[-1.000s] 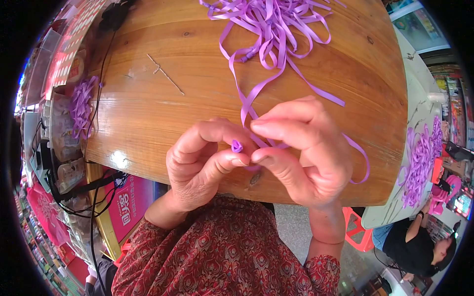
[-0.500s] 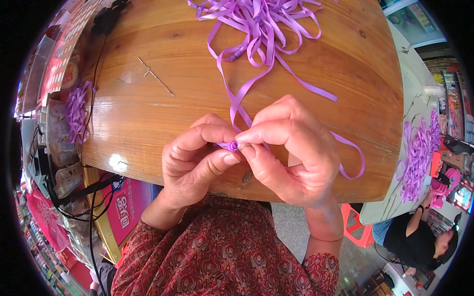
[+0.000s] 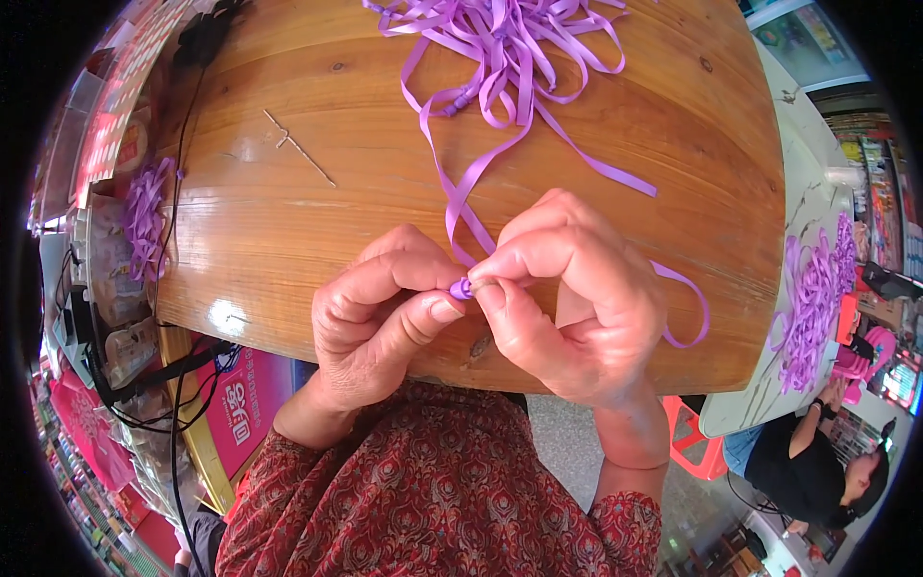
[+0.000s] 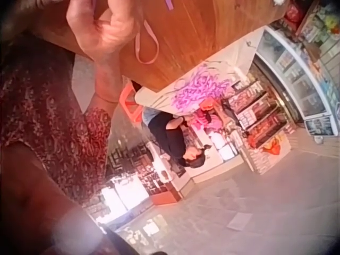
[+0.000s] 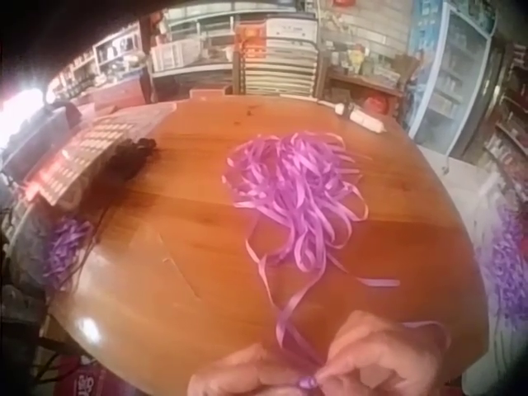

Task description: The person ties knots in a purple ribbon by hand, sliding a small purple bead along the ribbon and securing it with a second knot. They repeat this process along the length of the ribbon before setting it aside on the wooden table.

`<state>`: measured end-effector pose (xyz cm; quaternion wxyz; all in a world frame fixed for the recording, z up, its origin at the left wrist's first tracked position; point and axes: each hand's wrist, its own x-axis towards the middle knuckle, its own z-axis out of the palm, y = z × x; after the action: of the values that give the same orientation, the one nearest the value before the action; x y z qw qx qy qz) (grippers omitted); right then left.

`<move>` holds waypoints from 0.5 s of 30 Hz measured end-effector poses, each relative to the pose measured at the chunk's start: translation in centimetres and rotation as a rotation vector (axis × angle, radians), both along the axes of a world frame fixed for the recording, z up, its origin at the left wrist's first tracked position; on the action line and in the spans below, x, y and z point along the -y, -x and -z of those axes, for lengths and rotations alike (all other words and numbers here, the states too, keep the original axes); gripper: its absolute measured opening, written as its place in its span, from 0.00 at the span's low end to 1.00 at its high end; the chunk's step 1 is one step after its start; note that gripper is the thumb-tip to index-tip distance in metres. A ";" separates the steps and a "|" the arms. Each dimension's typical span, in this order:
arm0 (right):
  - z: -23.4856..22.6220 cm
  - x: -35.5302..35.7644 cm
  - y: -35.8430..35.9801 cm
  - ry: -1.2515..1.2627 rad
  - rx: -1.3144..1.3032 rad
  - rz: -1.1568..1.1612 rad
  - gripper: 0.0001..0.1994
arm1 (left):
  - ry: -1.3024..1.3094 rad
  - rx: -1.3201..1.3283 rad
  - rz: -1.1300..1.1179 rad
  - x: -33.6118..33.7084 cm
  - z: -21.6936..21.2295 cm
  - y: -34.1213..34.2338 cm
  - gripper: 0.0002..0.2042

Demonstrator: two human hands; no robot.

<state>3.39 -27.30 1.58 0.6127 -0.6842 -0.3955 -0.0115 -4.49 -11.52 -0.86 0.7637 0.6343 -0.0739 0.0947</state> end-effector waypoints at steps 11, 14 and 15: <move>1.1 -0.3 0.9 -0.180 -0.204 -0.072 0.06 | -0.006 0.029 0.014 -0.2 0.0 0.1 0.01; 0.9 -0.4 1.2 -0.186 -0.270 -0.067 0.05 | 0.039 0.004 0.037 -0.3 0.2 0.3 0.02; 0.7 -0.4 1.3 -0.186 -0.270 -0.067 0.05 | 0.066 -0.019 0.057 -0.4 0.2 0.3 0.02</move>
<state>2.11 -26.89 0.90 0.7209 -0.6064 -0.3294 0.0646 -4.83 -11.13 -1.05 0.7873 0.6072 -0.0815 0.0695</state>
